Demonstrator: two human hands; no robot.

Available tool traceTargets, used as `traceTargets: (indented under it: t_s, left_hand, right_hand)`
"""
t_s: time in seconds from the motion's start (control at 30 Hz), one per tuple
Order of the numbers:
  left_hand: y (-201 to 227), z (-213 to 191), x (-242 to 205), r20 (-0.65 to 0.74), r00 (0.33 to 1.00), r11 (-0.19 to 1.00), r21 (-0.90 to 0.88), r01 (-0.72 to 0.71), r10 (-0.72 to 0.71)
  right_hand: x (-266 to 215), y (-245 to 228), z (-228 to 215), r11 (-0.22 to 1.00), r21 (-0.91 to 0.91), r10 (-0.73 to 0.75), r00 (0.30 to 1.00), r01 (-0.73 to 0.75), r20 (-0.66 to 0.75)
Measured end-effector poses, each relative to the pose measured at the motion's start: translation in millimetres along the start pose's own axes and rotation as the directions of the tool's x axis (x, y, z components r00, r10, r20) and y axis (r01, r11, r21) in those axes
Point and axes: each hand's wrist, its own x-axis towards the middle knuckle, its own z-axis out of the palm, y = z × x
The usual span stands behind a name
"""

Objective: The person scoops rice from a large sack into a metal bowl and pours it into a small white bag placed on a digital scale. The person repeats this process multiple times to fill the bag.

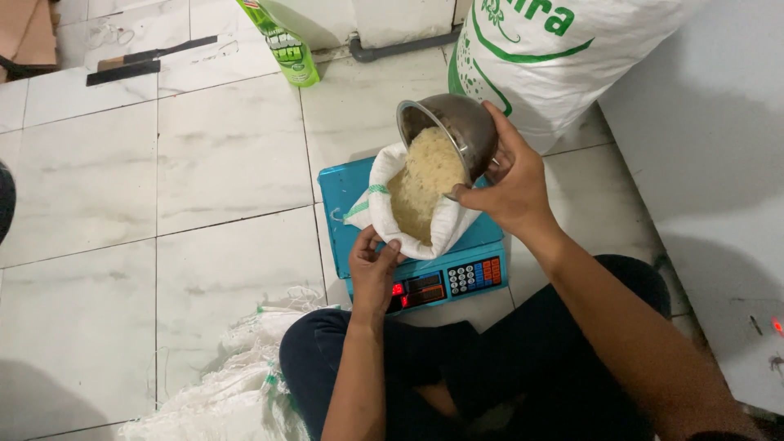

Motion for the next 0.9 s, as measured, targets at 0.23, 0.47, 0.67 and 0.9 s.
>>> traceTargets:
  t_s: [0.23,0.47,0.67,0.9]
  left_hand:
    - [-3.3,-3.7,0.8,0.007,1.000,1.000,0.005,-0.006,0.006]
    - [-3.7,-3.1,1.0,-0.001,1.000,1.000,0.008,-0.004,0.004]
    - [-6.6,-6.1,2.4,0.002,1.000,1.000,0.005,-0.002,0.002]
    - [-11.0,-8.4,4.1,0.004,1.000,1.000,0.005,-0.006,0.006]
  right_hand:
    - [0.2,-0.8,-1.7,1.000,-0.007,0.003,1.000,-0.003,0.001]
    - [-1.1,-5.0,1.1,0.999,-0.034,0.006,1.000,-0.005,0.018]
    - [-2.5,-14.3,7.8,0.987,-0.149,-0.049,0.997,0.057,0.063]
    - [-2.8,-27.7,15.4,0.790,-0.418,-0.328,0.885,0.449,0.331]
